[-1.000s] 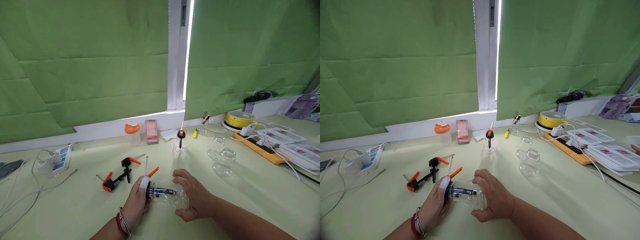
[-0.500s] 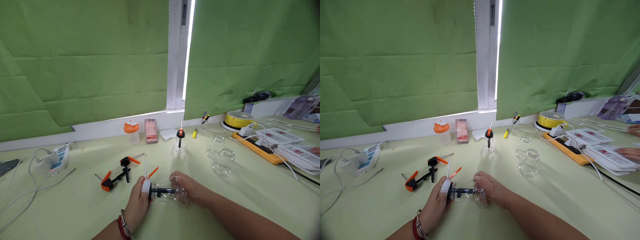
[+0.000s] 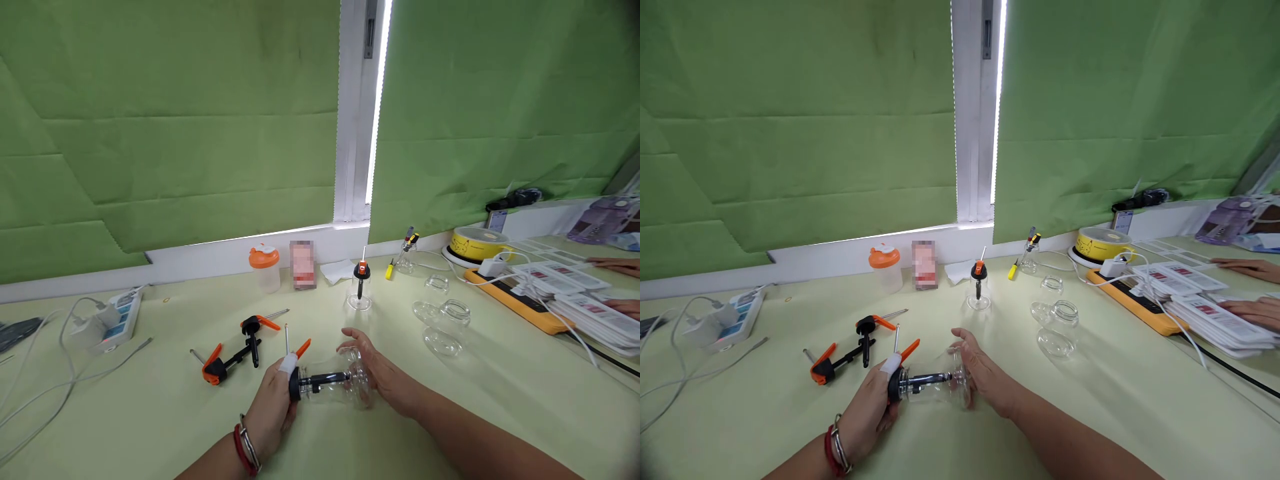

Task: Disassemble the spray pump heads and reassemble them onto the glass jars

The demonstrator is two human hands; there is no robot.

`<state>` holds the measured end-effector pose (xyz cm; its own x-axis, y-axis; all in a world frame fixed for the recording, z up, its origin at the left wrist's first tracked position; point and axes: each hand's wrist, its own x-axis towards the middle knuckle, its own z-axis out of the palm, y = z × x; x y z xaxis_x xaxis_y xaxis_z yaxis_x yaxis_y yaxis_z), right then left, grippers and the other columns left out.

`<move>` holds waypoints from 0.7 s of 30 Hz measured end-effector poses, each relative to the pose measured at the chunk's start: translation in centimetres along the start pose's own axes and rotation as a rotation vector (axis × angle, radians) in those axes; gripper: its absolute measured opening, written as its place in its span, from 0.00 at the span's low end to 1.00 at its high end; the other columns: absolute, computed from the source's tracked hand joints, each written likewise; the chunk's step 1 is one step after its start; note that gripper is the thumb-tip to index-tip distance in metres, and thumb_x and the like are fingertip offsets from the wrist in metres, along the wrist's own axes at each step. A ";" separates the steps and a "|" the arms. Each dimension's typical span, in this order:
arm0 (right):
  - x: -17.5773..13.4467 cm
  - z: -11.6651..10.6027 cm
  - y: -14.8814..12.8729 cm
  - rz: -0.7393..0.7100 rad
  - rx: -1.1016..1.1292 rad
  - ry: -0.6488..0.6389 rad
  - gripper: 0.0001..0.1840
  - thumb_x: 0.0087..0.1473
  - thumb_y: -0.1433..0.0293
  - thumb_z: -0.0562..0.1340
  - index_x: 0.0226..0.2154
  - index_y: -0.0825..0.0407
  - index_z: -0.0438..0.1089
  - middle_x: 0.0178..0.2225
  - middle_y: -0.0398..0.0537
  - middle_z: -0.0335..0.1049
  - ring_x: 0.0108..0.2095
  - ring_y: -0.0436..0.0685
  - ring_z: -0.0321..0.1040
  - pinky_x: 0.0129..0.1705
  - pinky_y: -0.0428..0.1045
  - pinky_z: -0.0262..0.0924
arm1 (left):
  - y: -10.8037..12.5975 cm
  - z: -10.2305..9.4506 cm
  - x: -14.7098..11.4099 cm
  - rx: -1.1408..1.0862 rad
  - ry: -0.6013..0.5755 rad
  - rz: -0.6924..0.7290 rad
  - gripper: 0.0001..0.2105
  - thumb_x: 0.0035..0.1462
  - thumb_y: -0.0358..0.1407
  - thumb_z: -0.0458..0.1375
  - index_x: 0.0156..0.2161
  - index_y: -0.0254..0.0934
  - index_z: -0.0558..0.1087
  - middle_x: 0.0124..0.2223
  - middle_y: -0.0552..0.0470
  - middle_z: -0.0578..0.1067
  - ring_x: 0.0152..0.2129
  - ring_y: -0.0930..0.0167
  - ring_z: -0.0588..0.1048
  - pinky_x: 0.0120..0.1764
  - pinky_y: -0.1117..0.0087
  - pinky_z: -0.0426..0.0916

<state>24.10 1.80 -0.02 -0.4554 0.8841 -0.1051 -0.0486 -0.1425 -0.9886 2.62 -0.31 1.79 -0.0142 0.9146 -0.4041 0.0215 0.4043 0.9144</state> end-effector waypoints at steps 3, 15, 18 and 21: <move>-0.7 -0.7 -0.4 -0.155 -0.168 -0.134 0.44 0.51 0.51 0.60 0.62 0.38 0.35 0.61 0.55 0.41 0.50 0.59 0.60 0.43 0.54 0.62 | 0.4 -0.3 0.2 -0.044 0.027 -0.029 0.18 0.50 0.54 0.52 0.25 0.40 0.59 0.16 0.64 0.56 0.09 0.80 0.51 0.15 0.77 0.45; 0.3 -0.7 1.9 0.022 -0.079 -0.249 0.31 0.52 0.47 0.55 0.49 0.52 0.54 0.32 0.47 0.67 0.21 0.49 0.67 0.18 0.42 0.56 | -0.1 -0.8 0.2 -0.036 0.051 -0.035 0.26 0.50 0.59 0.48 0.34 0.36 0.69 0.16 0.64 0.55 0.10 0.79 0.51 0.16 0.75 0.43; 0.4 -0.7 1.8 0.073 -0.082 -0.173 0.31 0.55 0.46 0.50 0.49 0.53 0.56 0.30 0.46 0.67 0.21 0.49 0.67 0.16 0.41 0.54 | 0.0 -0.6 0.2 -0.040 0.034 -0.026 0.23 0.50 0.59 0.48 0.29 0.38 0.65 0.15 0.65 0.53 0.09 0.79 0.50 0.15 0.76 0.43; 0.1 -0.6 1.0 0.068 -0.063 -0.108 0.34 0.56 0.47 0.50 0.58 0.49 0.49 0.41 0.53 0.66 0.29 0.51 0.69 0.23 0.44 0.61 | 0.1 -0.4 0.4 -0.062 0.024 -0.008 0.22 0.49 0.59 0.50 0.25 0.40 0.58 0.14 0.66 0.52 0.08 0.79 0.50 0.15 0.76 0.44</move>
<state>24.55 2.02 -1.09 -0.5486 0.8200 -0.1629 0.0400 -0.1689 -0.9848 2.23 0.11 1.73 -0.0384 0.9107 -0.4113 -0.0411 0.4099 0.9112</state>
